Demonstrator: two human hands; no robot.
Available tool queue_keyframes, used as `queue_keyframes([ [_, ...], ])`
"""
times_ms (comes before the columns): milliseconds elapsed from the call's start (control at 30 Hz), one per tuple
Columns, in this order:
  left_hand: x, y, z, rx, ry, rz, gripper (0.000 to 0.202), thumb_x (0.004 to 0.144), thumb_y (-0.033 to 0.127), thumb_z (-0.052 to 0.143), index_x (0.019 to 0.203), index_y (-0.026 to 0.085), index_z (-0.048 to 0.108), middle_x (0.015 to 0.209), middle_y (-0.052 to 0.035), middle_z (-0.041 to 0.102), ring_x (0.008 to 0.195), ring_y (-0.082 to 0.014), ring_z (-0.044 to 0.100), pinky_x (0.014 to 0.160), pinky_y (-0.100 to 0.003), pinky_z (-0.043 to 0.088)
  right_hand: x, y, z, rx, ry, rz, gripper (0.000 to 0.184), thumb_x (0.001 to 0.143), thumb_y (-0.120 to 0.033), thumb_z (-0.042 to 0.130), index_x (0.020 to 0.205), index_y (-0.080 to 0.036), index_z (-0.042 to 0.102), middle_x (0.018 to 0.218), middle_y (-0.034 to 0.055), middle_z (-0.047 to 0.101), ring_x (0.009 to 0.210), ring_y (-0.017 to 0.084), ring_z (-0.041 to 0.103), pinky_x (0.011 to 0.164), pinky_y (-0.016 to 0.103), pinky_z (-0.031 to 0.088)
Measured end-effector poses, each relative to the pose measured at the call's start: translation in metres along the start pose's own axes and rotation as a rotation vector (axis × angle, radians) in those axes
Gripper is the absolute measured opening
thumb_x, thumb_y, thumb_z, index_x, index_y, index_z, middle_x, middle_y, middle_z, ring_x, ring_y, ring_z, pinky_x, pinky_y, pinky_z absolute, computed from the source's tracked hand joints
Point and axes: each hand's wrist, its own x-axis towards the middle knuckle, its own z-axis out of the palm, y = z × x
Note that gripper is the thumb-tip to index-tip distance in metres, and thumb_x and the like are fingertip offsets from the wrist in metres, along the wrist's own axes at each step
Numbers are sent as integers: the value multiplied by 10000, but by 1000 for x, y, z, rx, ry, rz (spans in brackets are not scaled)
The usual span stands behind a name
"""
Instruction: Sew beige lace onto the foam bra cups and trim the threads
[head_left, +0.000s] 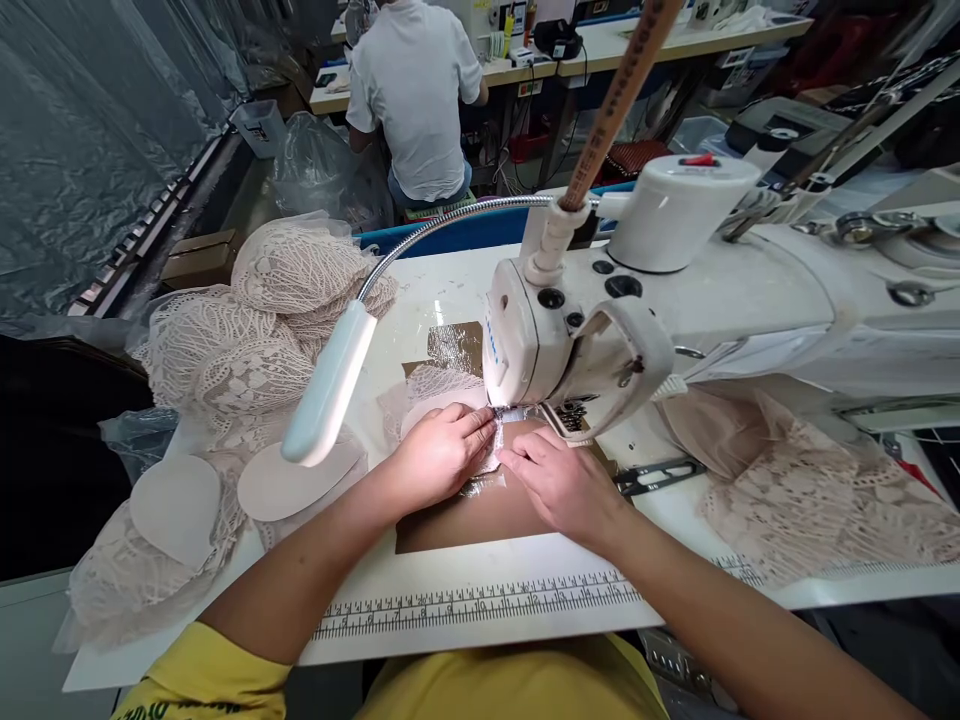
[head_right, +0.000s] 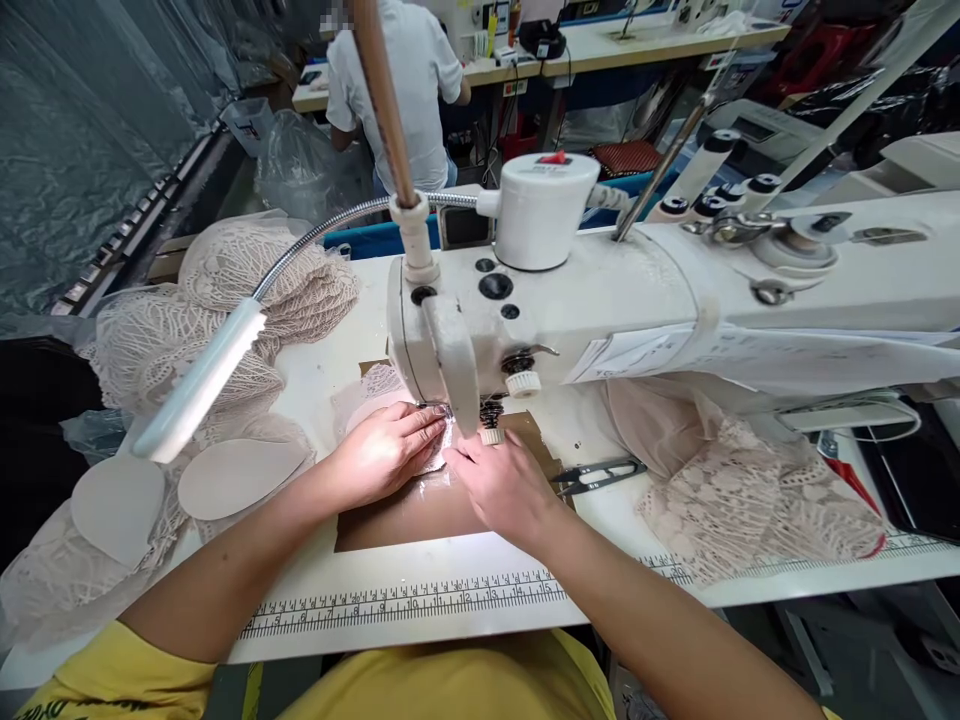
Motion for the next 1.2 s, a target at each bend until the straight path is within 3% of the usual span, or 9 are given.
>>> queue_keyframes([
  [500,1,-3,-2,-19,7,-70,362,976,292,373,1198,113,597,1180,-159,611,939,-232,536,812,-372,457,7,6,7,-169,36,150,471,802,-21,465,1186,-230,642,833,59,650,756,189,514,639,305,345],
  [700,-8,-1,-10,-97,3,13,338,960,333,421,1164,171,636,1255,-130,579,1036,-247,528,875,-388,453,5,12,13,-133,85,224,379,865,-126,453,1170,-220,656,959,103,669,882,231,552,738,339,406],
  [800,-10,0,-12,-149,-4,50,328,951,334,440,1141,172,652,1180,-135,609,1006,-231,546,866,-373,466,4,12,10,-97,112,194,399,862,-102,434,1182,-212,644,990,97,671,911,228,549,766,337,416],
  [900,-10,0,-11,-169,-6,73,317,952,315,443,1135,163,654,1134,-129,633,993,-216,559,862,-357,474,3,8,6,-35,90,133,411,853,-87,437,1188,-215,639,933,80,664,820,201,539,671,305,400],
  [1033,-10,1,-6,-127,14,59,312,966,278,426,1151,153,644,1188,-125,637,1017,-212,562,862,-347,476,3,4,2,-10,43,41,343,854,-77,446,1079,-195,676,806,64,628,766,189,505,617,299,343],
  [1200,-10,2,2,-62,38,41,321,969,249,416,1168,136,642,1233,-114,631,969,-213,562,825,-352,491,5,1,0,-96,58,71,357,814,-43,462,1051,-191,686,828,68,638,738,187,491,603,310,309],
])
